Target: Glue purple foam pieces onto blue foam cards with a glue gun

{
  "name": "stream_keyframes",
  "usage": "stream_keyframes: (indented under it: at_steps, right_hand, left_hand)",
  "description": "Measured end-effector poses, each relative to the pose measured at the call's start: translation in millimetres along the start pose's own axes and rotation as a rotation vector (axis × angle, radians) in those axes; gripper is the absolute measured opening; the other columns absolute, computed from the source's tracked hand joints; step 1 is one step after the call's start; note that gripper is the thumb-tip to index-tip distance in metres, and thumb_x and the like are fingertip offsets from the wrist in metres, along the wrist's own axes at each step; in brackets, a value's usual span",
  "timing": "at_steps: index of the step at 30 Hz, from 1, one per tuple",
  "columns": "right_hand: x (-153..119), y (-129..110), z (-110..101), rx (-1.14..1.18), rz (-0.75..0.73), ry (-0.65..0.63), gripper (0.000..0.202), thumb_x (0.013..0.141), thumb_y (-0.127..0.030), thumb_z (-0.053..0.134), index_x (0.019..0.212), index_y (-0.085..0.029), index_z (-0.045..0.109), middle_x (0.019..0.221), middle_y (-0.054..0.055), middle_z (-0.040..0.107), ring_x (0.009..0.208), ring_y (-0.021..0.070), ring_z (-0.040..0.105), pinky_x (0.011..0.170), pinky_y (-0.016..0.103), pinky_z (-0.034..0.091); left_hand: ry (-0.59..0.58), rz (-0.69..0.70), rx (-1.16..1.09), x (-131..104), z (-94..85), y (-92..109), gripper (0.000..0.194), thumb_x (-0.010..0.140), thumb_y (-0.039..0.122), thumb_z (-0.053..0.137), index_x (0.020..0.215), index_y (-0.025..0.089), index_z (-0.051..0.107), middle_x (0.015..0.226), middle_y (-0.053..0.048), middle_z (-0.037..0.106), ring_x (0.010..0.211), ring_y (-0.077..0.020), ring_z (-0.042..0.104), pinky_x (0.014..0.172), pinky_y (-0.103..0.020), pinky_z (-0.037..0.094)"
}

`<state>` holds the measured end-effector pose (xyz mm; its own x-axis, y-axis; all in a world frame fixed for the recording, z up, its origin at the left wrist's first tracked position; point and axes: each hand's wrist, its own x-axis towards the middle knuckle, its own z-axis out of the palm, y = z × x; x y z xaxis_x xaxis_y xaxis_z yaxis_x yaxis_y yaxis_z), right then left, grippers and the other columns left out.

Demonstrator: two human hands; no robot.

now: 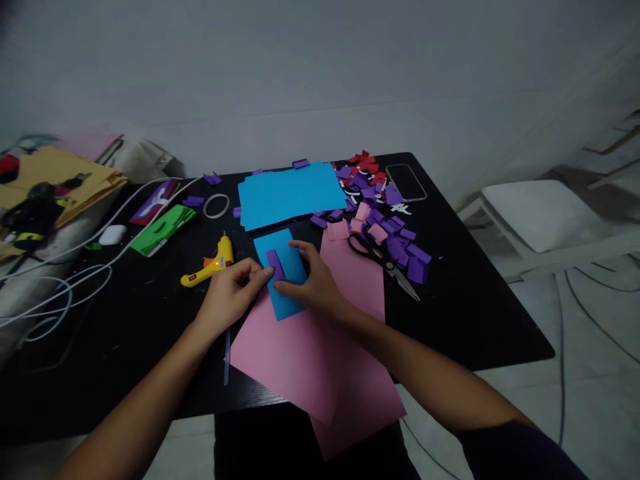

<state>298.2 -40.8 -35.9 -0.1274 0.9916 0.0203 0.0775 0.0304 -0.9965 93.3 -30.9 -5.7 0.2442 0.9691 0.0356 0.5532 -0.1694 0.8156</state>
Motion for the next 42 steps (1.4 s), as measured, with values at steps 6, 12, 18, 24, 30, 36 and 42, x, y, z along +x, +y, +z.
stream_keyframes:
  at_steps: [6,12,18,24,30,36,42]
  right_hand:
    - [6.2,-0.6,-3.1,0.145,0.035,-0.067,0.078,0.075,-0.028,0.082,0.145,-0.027,0.047,0.139,0.013,0.069,0.118,0.0296,0.073,0.098,0.048,0.061]
    - [3.6,-0.8,-3.6,-0.019,0.008,0.007,0.06,0.082,-0.024,0.071,0.14,-0.027,0.056,0.127,0.009,0.072,0.113,0.0277,0.072,0.093,0.043,0.061]
    - [3.1,-0.5,-8.6,-0.374,-0.054,0.038,0.046,0.087,-0.023,0.063,0.133,-0.025,0.067,0.122,0.008,0.075,0.108,0.0277,0.071,0.094,0.044,0.058]
    - [6.0,15.0,-8.6,-0.544,-0.161,0.049,0.045,0.085,-0.019,0.067,0.129,-0.025,0.074,0.149,0.014,0.061,0.14,0.0346,0.057,0.117,0.057,0.047]
    - [6.1,19.5,-6.2,-0.546,-0.187,0.085,0.035,0.086,-0.019,0.067,0.12,-0.025,0.075,0.136,0.014,0.06,0.132,0.0327,0.059,0.114,0.055,0.049]
    - [8.2,10.8,-6.1,-0.528,-0.177,0.104,0.007,0.089,-0.022,0.064,0.095,-0.023,0.068,0.108,0.01,0.065,0.104,0.0272,0.063,0.095,0.046,0.055]
    - [12.7,3.1,-12.0,-0.385,-0.053,0.071,0.003,0.088,-0.027,0.062,0.088,-0.024,0.063,0.085,0.002,0.069,0.079,0.0209,0.063,0.076,0.036,0.052]
  left_hand:
    - [-0.038,-0.017,0.145,2.3,-3.0,1.2,0.044,0.096,0.056,0.066,0.071,0.022,0.058,0.059,0.003,0.057,0.055,-0.0143,0.05,0.058,-0.029,0.032]
    - [-0.102,-0.051,0.072,4.3,-11.6,-2.7,0.013,0.091,0.035,0.065,0.094,0.024,0.059,0.071,0.003,0.065,0.063,-0.0169,0.061,0.062,-0.029,0.041]
    - [-0.121,-0.065,-0.096,7.6,-13.6,-15.0,0.014,0.089,0.032,0.067,0.098,0.022,0.063,0.086,-0.003,0.07,0.075,-0.0178,0.065,0.067,-0.029,0.048]
    - [-0.135,-0.049,-0.168,7.8,-8.1,-17.6,0.02,0.093,0.036,0.068,0.105,0.022,0.06,0.083,-0.001,0.069,0.073,-0.017,0.064,0.069,-0.03,0.049]
    - [-0.122,-0.026,-0.141,8.9,-4.8,-16.6,0.019,0.096,0.038,0.065,0.106,0.023,0.059,0.081,0.0,0.067,0.072,-0.0169,0.063,0.067,-0.029,0.046]
    - [-0.015,0.014,0.043,8.0,-0.2,-4.2,0.019,0.094,0.037,0.07,0.103,0.024,0.06,0.084,0.001,0.071,0.071,-0.0168,0.065,0.065,-0.028,0.043]
    - [0.04,0.102,0.193,4.2,-0.6,2.5,0.016,0.099,0.038,0.065,0.104,0.023,0.064,0.086,0.0,0.072,0.072,-0.0177,0.065,0.068,-0.03,0.045]
